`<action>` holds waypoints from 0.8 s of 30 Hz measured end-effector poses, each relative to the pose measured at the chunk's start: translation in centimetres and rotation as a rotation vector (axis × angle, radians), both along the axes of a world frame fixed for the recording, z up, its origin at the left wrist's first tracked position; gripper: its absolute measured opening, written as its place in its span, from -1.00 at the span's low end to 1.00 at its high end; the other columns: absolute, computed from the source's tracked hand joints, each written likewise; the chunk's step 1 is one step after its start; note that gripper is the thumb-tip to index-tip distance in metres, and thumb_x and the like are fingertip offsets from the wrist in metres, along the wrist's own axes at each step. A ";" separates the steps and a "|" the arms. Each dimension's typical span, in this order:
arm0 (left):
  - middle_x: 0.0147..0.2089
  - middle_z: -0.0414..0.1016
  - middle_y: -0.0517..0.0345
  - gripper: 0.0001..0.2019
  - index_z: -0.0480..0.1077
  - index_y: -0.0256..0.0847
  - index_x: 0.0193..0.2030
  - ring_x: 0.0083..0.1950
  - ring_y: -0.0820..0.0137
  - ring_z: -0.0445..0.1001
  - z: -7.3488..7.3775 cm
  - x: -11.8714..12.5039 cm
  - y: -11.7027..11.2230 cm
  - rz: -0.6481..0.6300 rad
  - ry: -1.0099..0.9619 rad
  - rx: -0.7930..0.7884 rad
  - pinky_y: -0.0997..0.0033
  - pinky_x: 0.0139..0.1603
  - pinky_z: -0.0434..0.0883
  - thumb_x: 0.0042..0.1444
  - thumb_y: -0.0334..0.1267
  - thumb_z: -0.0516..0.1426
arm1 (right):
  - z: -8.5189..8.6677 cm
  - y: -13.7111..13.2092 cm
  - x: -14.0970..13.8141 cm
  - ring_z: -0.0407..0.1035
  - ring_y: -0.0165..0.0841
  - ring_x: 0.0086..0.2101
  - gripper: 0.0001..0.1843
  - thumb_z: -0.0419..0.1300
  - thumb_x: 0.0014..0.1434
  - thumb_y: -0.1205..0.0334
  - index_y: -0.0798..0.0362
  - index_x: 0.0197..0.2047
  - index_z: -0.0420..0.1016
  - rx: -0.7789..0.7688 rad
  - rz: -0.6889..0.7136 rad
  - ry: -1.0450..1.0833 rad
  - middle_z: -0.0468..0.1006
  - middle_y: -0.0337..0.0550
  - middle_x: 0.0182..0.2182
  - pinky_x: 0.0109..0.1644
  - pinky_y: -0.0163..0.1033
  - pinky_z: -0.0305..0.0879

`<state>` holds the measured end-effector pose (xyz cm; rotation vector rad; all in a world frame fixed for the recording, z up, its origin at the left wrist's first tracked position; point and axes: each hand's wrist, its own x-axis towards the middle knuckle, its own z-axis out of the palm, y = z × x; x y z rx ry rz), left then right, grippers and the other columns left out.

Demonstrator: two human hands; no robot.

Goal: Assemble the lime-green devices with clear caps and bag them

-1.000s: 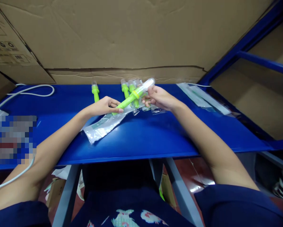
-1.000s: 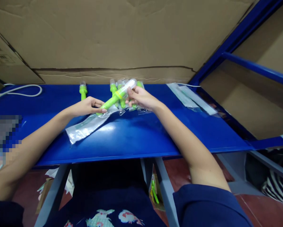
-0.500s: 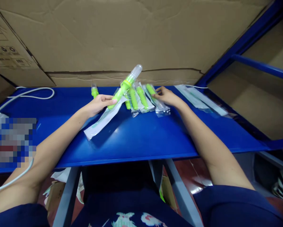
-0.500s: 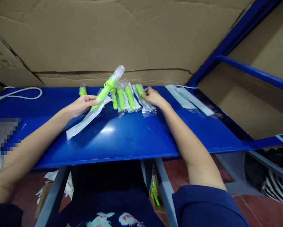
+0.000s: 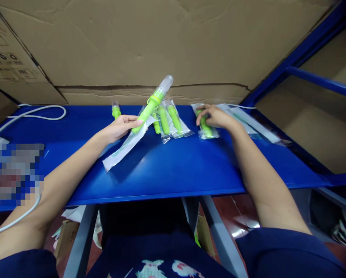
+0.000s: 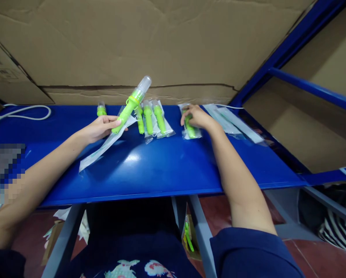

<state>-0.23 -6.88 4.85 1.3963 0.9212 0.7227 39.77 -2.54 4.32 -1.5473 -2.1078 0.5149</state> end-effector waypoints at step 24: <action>-0.29 0.64 0.06 -0.63 0.63 -0.35 -0.09 -0.24 0.39 0.53 -0.2 0.2 0.2 0.045 -0.077 0.024 0.36 -0.09 0.44 0.09 -0.09 0.42 | -1.0 -0.3 -3.6 0.58 -0.09 -0.08 -0.62 0.34 0.22 0.13 0.11 0.05 0.57 -0.104 -0.073 0.118 0.68 0.10 -0.06 0.15 0.08 0.51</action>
